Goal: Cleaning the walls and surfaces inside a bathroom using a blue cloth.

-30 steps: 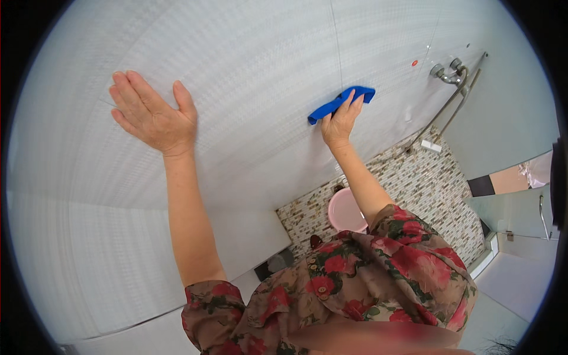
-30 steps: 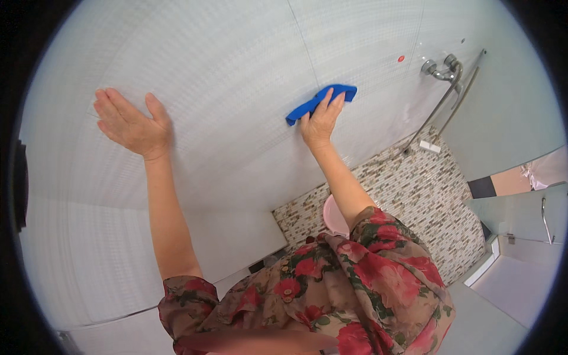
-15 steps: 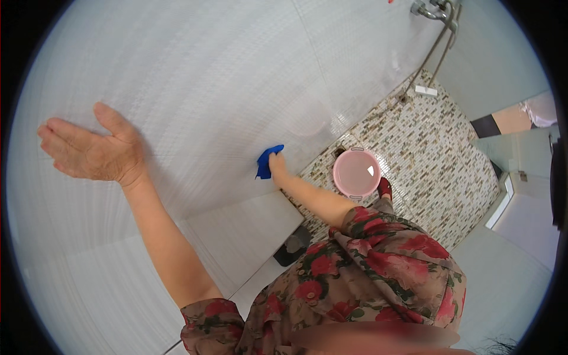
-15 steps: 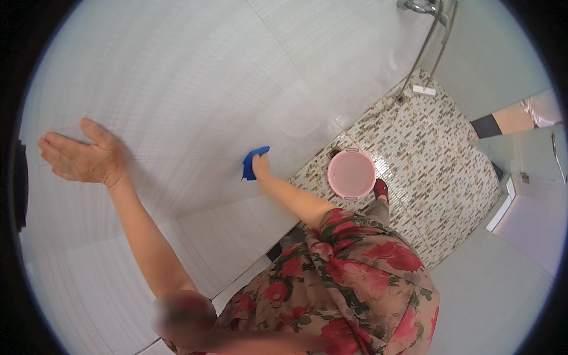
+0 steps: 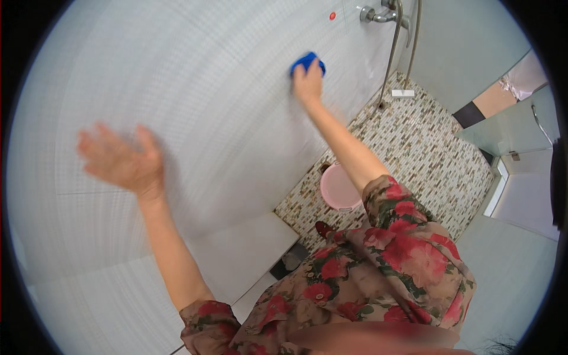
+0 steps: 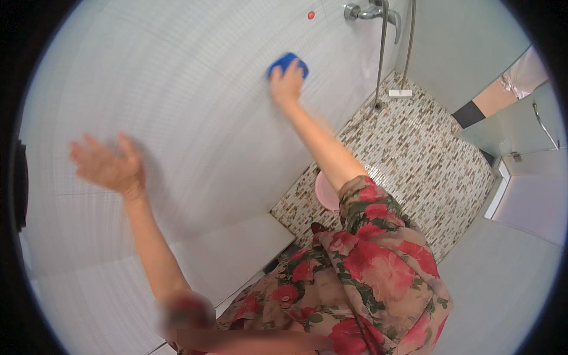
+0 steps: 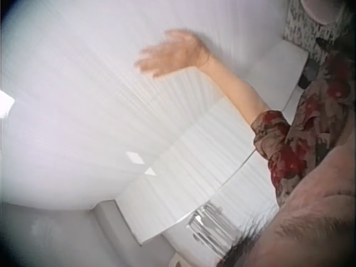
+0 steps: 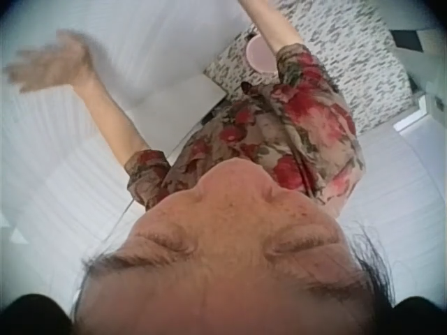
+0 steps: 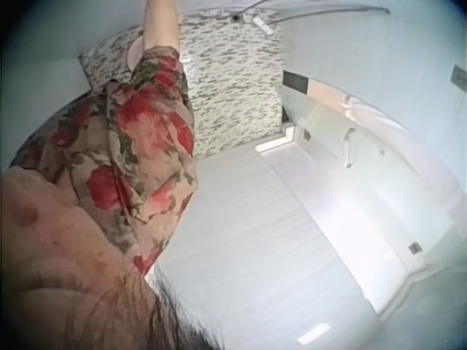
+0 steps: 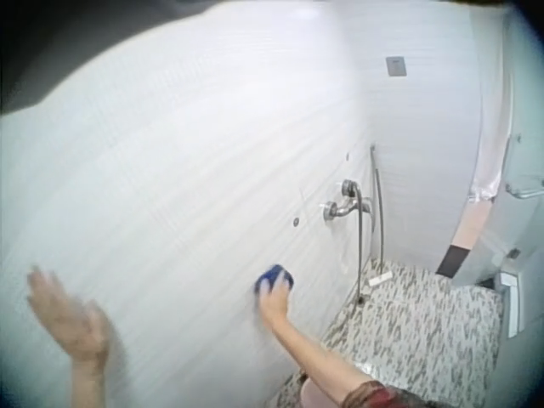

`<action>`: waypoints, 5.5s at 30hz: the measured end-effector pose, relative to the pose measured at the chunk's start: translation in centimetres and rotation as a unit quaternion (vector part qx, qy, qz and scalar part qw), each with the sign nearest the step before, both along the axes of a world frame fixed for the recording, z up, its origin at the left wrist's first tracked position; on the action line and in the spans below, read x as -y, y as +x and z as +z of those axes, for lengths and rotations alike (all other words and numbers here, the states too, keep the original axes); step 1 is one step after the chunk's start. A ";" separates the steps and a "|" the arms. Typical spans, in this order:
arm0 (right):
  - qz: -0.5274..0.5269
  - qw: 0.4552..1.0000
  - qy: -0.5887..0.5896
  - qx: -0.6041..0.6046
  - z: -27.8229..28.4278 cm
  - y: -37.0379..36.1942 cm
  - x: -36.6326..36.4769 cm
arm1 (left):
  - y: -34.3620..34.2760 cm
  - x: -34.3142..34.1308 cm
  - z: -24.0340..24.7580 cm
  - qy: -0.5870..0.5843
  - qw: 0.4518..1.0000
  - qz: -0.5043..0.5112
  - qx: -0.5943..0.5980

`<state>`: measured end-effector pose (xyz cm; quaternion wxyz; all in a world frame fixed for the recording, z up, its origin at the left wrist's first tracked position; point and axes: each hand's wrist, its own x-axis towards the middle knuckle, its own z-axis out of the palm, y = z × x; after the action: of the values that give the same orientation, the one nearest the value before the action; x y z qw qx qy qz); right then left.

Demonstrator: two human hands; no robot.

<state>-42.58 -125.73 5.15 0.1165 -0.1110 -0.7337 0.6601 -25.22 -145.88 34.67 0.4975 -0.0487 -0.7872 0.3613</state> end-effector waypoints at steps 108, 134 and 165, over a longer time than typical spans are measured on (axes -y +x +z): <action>0.290 0.881 0.200 -0.315 1.2 11.3 0.2 | -7.7 -8.7 -4.1 0.082 0.984 0.103 -0.118; 0.480 0.808 -0.166 0.301 -21.7 5.8 -6.8 | -7.9 -7.8 -3.0 -0.037 0.990 0.035 -0.133; 0.054 0.762 0.198 -0.614 23.1 -19.6 -22.4 | -25.1 -27.0 -1.5 0.015 0.998 0.056 -0.008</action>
<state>-62.14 -103.37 28.23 0.5254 0.3837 -0.6245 0.4321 -50.33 -118.88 33.14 0.4833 0.0057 -0.7901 0.3770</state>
